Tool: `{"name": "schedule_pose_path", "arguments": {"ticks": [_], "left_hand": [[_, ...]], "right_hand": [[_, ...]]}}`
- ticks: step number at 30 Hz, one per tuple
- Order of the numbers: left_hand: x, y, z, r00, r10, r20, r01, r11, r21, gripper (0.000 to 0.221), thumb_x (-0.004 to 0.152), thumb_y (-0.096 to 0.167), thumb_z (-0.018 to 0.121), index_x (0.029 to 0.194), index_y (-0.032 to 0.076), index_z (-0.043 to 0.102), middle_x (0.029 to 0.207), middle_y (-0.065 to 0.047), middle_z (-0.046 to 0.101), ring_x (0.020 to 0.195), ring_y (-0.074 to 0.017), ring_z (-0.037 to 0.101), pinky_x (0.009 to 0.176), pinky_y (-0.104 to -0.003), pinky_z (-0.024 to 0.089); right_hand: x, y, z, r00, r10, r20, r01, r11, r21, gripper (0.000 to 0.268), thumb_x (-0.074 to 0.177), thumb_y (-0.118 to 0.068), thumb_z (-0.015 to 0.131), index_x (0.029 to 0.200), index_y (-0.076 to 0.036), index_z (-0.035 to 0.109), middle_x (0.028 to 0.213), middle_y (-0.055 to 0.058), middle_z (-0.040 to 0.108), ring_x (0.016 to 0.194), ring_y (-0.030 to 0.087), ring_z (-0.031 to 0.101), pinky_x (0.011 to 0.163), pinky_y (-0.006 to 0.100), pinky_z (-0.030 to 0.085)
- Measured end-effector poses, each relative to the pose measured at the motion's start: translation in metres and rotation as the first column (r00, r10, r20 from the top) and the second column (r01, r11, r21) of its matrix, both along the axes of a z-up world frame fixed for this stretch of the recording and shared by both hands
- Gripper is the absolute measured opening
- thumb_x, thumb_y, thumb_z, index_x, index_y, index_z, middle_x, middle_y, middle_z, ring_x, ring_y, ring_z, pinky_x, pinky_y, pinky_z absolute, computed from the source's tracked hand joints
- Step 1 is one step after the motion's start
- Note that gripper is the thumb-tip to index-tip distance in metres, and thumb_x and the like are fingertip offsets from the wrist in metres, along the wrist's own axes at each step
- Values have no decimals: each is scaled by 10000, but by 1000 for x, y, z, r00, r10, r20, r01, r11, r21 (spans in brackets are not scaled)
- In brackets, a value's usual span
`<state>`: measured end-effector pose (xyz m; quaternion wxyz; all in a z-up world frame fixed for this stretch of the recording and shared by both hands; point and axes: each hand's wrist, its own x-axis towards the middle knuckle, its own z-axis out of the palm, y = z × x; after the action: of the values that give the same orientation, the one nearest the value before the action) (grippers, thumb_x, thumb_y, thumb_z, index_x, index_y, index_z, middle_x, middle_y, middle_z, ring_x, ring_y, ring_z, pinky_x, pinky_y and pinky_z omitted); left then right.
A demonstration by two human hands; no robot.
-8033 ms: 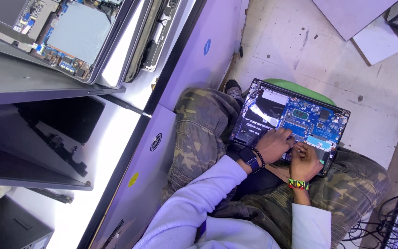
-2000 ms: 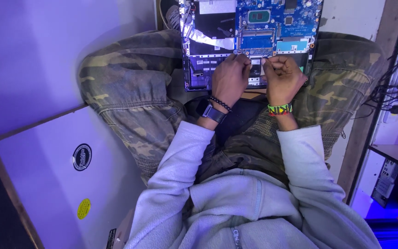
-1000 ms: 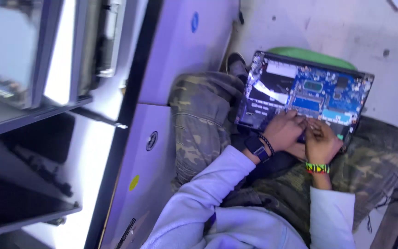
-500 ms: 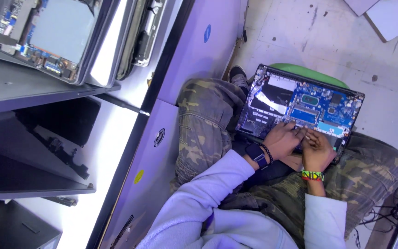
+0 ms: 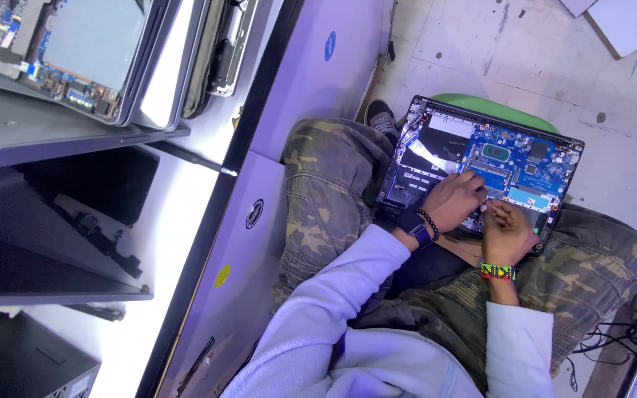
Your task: Connecting internal ribbon cables to a laptop motherboard during a repair.
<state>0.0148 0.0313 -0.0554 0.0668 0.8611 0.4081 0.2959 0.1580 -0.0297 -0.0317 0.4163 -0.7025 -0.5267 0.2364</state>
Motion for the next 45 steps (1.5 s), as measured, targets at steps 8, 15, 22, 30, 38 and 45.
{"name": "schedule_pose_path", "arguments": {"ticks": [8,15,22,30,38,45], "left_hand": [[-2,9,-12,988,17,154,-8,998,-55,49,875,217,644,878,199,689,1010,29,591,1018,-230,574,807,-391,506],[-6,11,-13,990,-39,135,37,999,21,54,871,169,616,884,204,655,1019,37,546,1006,-212,542,811,-382,483],[-7,9,-5,979,-35,201,30,999,29,109,957,141,550,921,164,651,1021,-8,564,1032,-255,558,833,-384,484],[-16,4,26,960,-118,253,158,977,-143,128,987,192,508,884,171,583,998,11,521,962,-204,538,852,-311,417],[-5,10,-3,1000,-1,-17,0,999,-39,61,926,222,622,935,183,669,1030,16,596,1042,-213,563,881,-372,458],[-20,1,21,978,152,-142,-204,834,-512,171,932,253,607,1025,168,723,925,-38,699,867,-305,751,697,-430,620]], "right_hand": [[-5,-4,16,997,16,72,-14,999,-29,246,868,-83,863,1092,-134,773,934,38,760,831,180,734,833,250,514],[-6,-4,14,994,18,108,-13,999,-44,252,868,-121,862,1104,-151,779,946,21,765,841,170,734,836,250,517],[-7,-4,25,985,25,-168,-35,998,-55,316,868,-2,843,1164,-70,756,1028,138,750,957,224,729,862,306,560],[-6,-2,13,988,55,-145,-54,998,10,384,815,36,887,1167,-4,738,1013,176,748,878,225,735,838,328,571],[0,-3,-4,854,-8,520,-86,984,156,344,750,-267,966,1041,-198,794,809,41,745,779,321,728,740,423,571],[-3,-3,30,959,43,280,-77,991,110,226,773,-137,900,971,-183,800,790,6,771,725,303,725,732,355,537]]}}
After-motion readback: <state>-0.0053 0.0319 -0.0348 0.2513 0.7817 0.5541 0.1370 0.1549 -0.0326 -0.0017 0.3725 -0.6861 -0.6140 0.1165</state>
